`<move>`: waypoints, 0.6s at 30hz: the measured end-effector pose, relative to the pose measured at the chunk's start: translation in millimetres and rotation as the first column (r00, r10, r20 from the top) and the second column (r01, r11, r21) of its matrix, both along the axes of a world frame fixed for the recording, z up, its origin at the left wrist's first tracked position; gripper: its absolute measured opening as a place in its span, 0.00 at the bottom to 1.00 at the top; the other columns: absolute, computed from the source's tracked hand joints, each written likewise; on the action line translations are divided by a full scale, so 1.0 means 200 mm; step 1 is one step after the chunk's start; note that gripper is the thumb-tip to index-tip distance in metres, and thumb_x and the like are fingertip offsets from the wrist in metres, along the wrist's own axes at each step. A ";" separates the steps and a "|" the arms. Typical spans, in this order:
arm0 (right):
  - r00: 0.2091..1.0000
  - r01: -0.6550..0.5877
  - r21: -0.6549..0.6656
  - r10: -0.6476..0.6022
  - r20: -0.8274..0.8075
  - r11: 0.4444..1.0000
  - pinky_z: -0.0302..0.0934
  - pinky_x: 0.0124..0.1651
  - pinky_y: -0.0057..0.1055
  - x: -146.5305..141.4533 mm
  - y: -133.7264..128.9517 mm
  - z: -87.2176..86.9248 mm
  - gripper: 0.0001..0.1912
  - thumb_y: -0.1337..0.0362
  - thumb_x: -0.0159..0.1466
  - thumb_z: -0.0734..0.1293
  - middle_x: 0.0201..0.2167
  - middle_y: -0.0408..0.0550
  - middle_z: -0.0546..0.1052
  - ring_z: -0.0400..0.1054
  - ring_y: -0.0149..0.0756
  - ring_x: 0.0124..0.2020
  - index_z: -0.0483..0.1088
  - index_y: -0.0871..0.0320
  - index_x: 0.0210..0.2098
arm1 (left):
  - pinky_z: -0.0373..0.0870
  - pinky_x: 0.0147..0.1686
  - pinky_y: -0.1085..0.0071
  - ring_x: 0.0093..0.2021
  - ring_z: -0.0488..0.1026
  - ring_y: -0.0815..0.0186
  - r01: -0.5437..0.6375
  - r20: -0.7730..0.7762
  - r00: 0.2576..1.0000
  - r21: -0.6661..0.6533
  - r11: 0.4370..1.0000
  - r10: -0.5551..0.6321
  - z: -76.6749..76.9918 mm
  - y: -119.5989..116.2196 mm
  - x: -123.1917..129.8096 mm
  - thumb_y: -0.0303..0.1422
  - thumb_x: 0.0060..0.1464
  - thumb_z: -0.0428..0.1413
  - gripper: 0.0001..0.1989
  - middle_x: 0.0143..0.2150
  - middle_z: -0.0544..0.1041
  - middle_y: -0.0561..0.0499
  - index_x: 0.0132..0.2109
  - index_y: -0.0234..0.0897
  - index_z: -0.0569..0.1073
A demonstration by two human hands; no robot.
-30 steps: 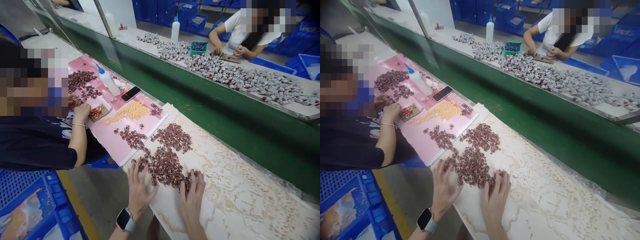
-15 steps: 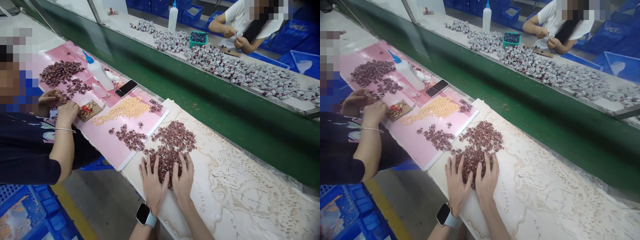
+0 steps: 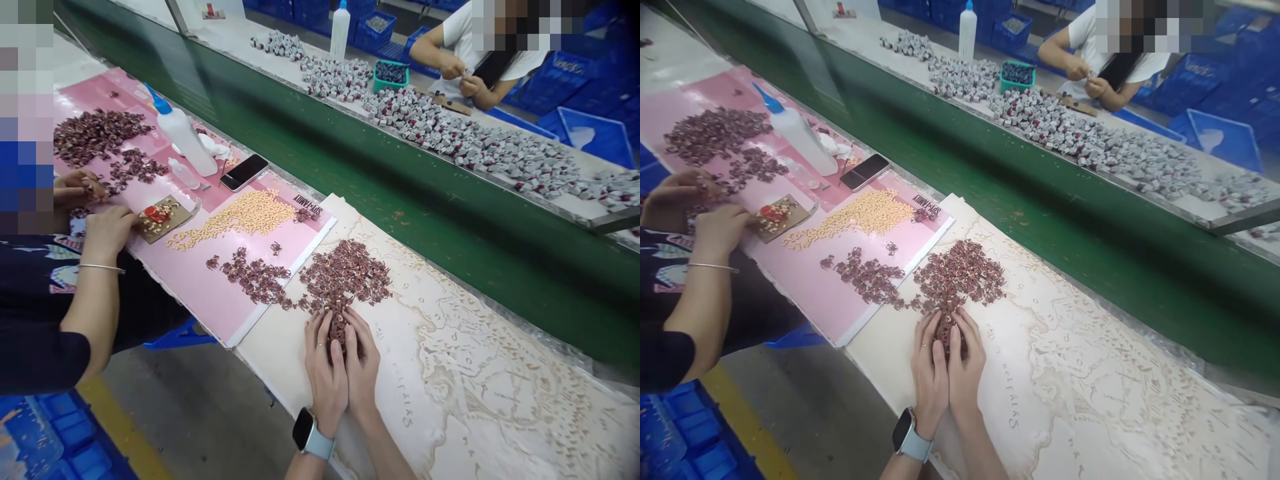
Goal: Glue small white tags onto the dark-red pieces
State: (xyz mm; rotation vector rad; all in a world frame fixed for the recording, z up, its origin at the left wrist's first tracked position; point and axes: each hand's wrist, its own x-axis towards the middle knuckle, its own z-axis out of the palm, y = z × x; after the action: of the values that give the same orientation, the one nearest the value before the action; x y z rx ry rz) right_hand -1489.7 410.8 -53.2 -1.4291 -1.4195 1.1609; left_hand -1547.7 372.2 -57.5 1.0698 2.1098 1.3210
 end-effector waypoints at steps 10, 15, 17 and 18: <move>0.908 -0.005 -0.356 -0.145 -0.393 0.935 0.64 0.65 0.46 0.05 0.05 0.02 0.25 0.47 0.66 0.71 0.57 0.54 0.79 0.72 0.49 0.60 0.78 0.56 0.55 | 0.69 0.66 0.66 0.66 0.69 0.64 -0.082 0.281 0.959 0.163 0.983 0.033 0.01 0.06 0.10 0.36 0.69 0.52 0.19 0.65 0.70 0.48 0.64 0.49 0.70; 0.827 -0.009 -0.479 -0.262 -0.497 0.878 0.65 0.64 0.44 0.07 0.05 0.01 0.27 0.47 0.62 0.75 0.55 0.52 0.81 0.72 0.49 0.59 0.79 0.55 0.54 | 0.72 0.63 0.70 0.65 0.70 0.66 -0.121 0.325 0.945 0.210 0.970 0.048 0.02 0.09 0.14 0.35 0.68 0.54 0.17 0.64 0.72 0.50 0.61 0.51 0.74; 0.809 -0.003 -0.479 -0.279 -0.517 0.878 0.65 0.64 0.43 0.10 0.05 0.03 0.25 0.48 0.62 0.75 0.56 0.51 0.80 0.72 0.48 0.59 0.80 0.55 0.54 | 0.72 0.63 0.71 0.64 0.71 0.67 -0.116 0.324 0.945 0.220 0.969 0.040 0.04 0.09 0.16 0.35 0.68 0.54 0.16 0.64 0.72 0.51 0.60 0.52 0.74; 0.802 0.003 -0.474 -0.285 -0.525 0.881 0.65 0.64 0.43 0.11 0.05 0.04 0.24 0.48 0.62 0.75 0.56 0.51 0.80 0.72 0.48 0.59 0.80 0.55 0.53 | 0.71 0.63 0.71 0.64 0.71 0.67 -0.110 0.319 0.947 0.224 0.968 0.034 0.05 0.10 0.18 0.34 0.68 0.55 0.16 0.64 0.73 0.51 0.60 0.52 0.75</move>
State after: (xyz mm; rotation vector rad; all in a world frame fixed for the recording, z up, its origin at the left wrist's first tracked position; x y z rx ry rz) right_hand -1467.0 420.4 -44.8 -1.2793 -0.6075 1.7181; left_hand -1511.8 391.6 -47.9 0.8104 1.8029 1.6919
